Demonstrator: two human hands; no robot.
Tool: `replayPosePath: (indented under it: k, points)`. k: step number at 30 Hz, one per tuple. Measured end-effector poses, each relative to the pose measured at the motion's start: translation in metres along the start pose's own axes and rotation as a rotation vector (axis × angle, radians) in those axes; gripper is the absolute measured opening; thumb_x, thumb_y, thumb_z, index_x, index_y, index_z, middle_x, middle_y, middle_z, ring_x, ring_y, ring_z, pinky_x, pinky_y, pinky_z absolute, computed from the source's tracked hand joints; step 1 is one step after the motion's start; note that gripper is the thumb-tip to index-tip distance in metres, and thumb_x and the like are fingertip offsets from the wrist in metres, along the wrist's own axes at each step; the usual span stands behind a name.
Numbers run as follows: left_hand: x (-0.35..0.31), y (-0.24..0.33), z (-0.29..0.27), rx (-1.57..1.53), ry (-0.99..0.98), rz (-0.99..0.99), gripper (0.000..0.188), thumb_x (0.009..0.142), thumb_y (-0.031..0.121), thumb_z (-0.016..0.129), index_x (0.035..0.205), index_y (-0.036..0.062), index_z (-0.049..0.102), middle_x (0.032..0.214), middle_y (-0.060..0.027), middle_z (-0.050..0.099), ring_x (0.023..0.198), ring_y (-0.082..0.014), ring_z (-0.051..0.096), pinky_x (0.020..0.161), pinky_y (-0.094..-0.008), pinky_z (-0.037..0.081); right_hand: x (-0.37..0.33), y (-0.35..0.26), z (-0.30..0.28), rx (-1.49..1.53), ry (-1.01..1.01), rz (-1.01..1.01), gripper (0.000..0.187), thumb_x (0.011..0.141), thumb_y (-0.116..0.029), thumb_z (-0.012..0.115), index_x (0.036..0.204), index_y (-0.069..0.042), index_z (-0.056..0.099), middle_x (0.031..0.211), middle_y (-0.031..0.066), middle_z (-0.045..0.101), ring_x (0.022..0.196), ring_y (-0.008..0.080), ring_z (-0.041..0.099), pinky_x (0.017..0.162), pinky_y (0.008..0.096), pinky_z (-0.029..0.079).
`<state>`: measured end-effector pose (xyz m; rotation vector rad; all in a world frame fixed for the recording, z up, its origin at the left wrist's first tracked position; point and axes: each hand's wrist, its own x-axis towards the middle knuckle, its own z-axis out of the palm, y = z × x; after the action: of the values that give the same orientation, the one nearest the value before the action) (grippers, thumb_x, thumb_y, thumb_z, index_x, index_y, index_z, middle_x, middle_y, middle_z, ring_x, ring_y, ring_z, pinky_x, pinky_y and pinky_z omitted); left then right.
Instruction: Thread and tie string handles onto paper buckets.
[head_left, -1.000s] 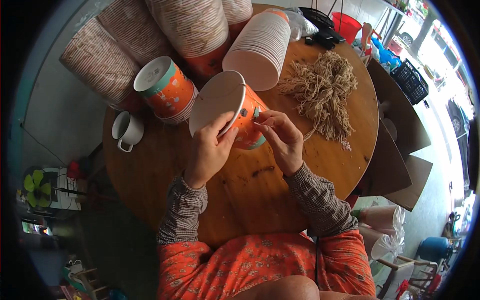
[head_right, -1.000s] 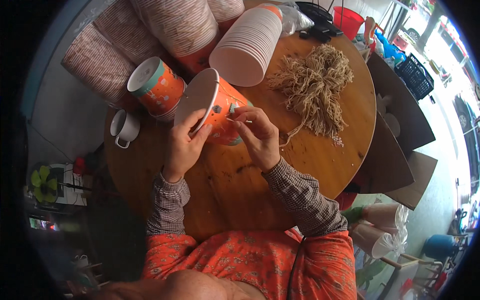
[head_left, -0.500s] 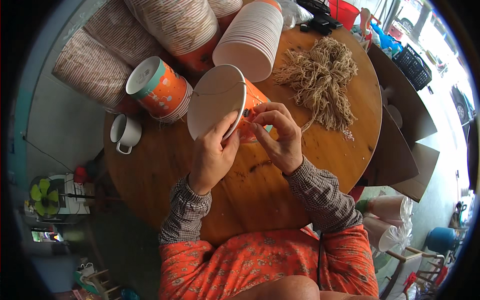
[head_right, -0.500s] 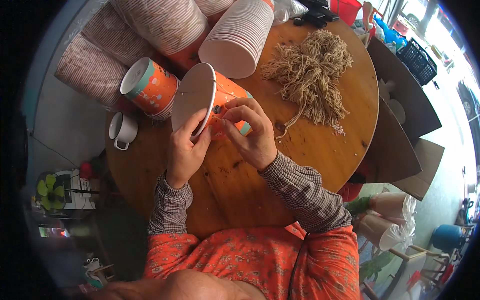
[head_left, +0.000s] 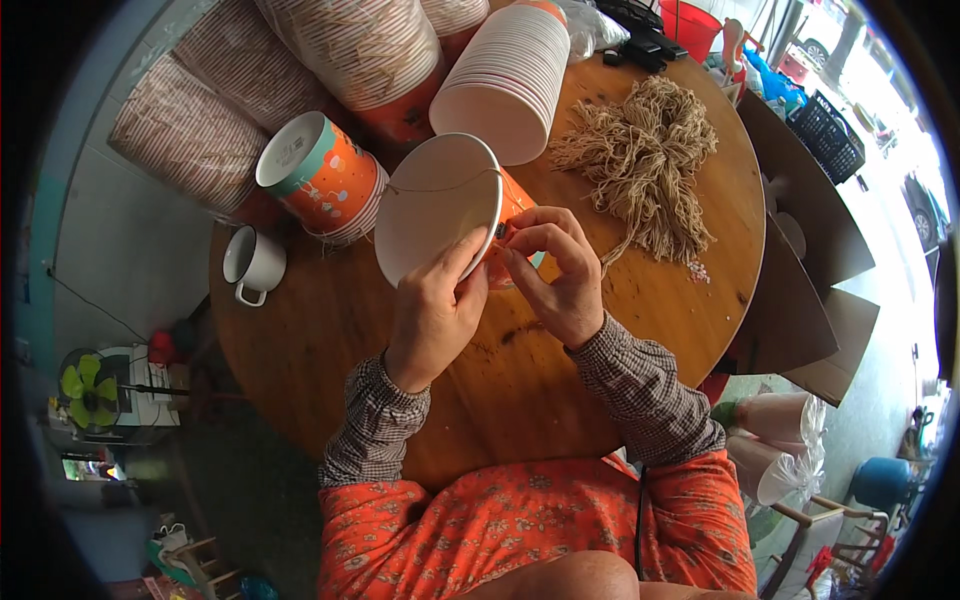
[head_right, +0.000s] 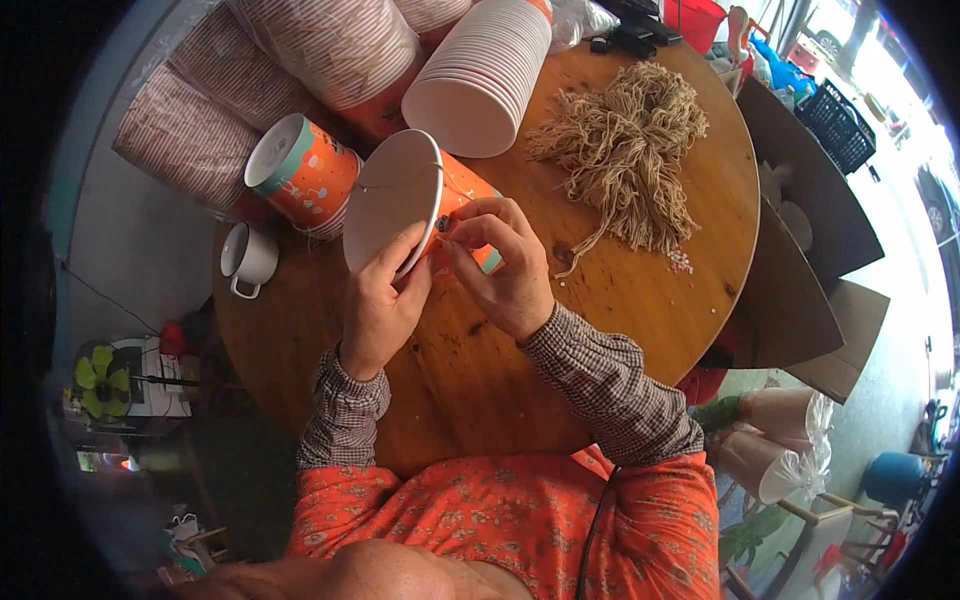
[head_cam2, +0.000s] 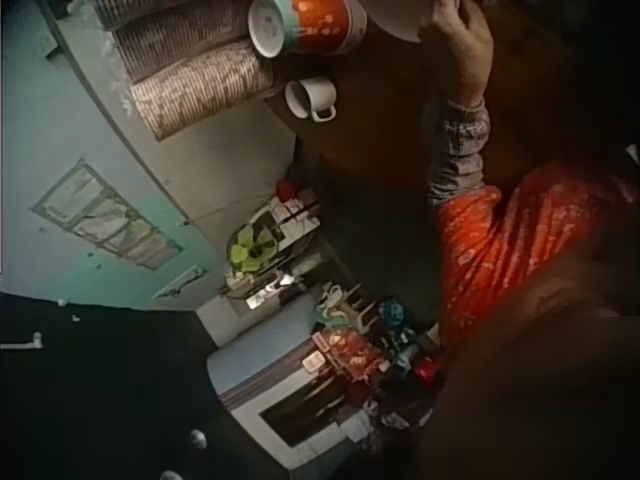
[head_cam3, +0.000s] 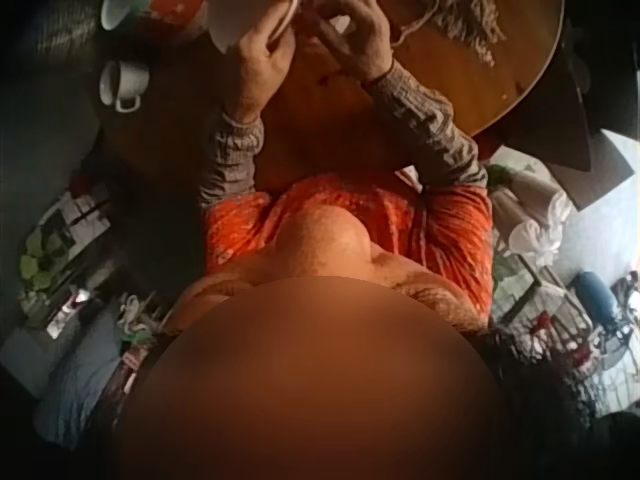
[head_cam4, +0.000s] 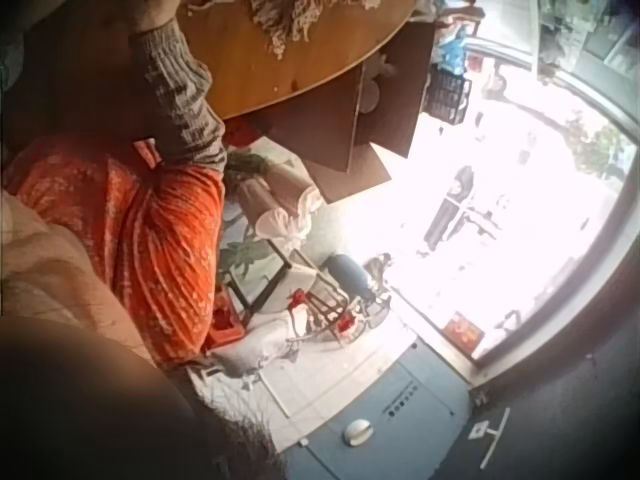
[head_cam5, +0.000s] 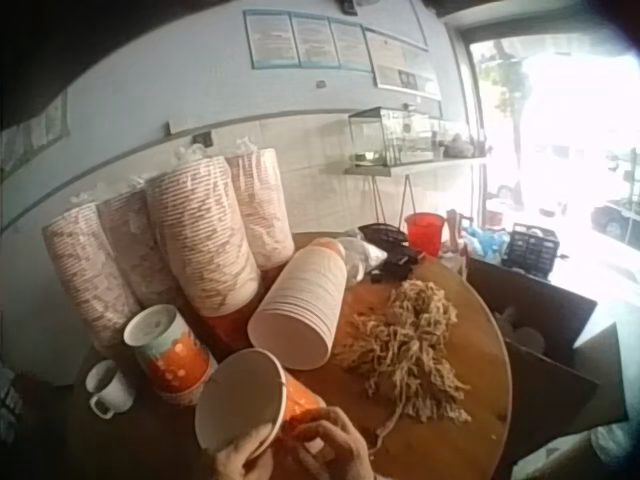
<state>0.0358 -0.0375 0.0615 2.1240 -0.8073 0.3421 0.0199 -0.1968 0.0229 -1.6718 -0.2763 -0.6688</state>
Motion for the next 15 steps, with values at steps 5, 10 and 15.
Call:
replayPosePath:
  k: [5, 10, 15]
  points:
    - [0.004, 0.011, -0.001, -0.125, -0.037, -0.059, 0.024, 0.089, 0.000, 0.059, 0.113, -0.0051, 0.059, 0.098, -0.0153, 0.067, 0.086, -0.0214, 0.067, 0.073, -0.0303, 0.054, -0.001, 0.004, 0.001, -0.006, 0.000, 0.021, 0.013, 0.077, 0.002, 0.072, 0.086, -0.003, 0.064, 0.103, 0.0078, 0.058, 0.091, 0.0167, 0.059, 0.079, 0.0287, 0.049]
    - [0.010, 0.000, -0.020, -0.138, -0.157, -0.074, 0.010, 0.094, 0.003, 0.052, 0.100, -0.0028, 0.059, 0.079, -0.0139, 0.063, 0.070, -0.0250, 0.065, 0.064, -0.0288, 0.051, -0.001, 0.006, 0.003, -0.061, -0.016, -0.105, 0.016, 0.077, -0.001, 0.073, 0.090, -0.004, 0.065, 0.101, 0.0083, 0.057, 0.088, 0.0188, 0.060, 0.073, 0.0307, 0.051]
    - [0.009, -0.009, -0.022, -0.233, -0.141, -0.112, 0.010, 0.094, 0.004, 0.055, 0.094, -0.0028, 0.062, 0.079, -0.0134, 0.066, 0.071, -0.0169, 0.066, 0.067, -0.0264, 0.051, -0.003, 0.007, 0.004, -0.073, -0.068, -0.174, 0.017, 0.077, 0.000, 0.073, 0.091, -0.005, 0.066, 0.097, 0.0081, 0.059, 0.089, 0.0209, 0.060, 0.073, 0.0313, 0.051]
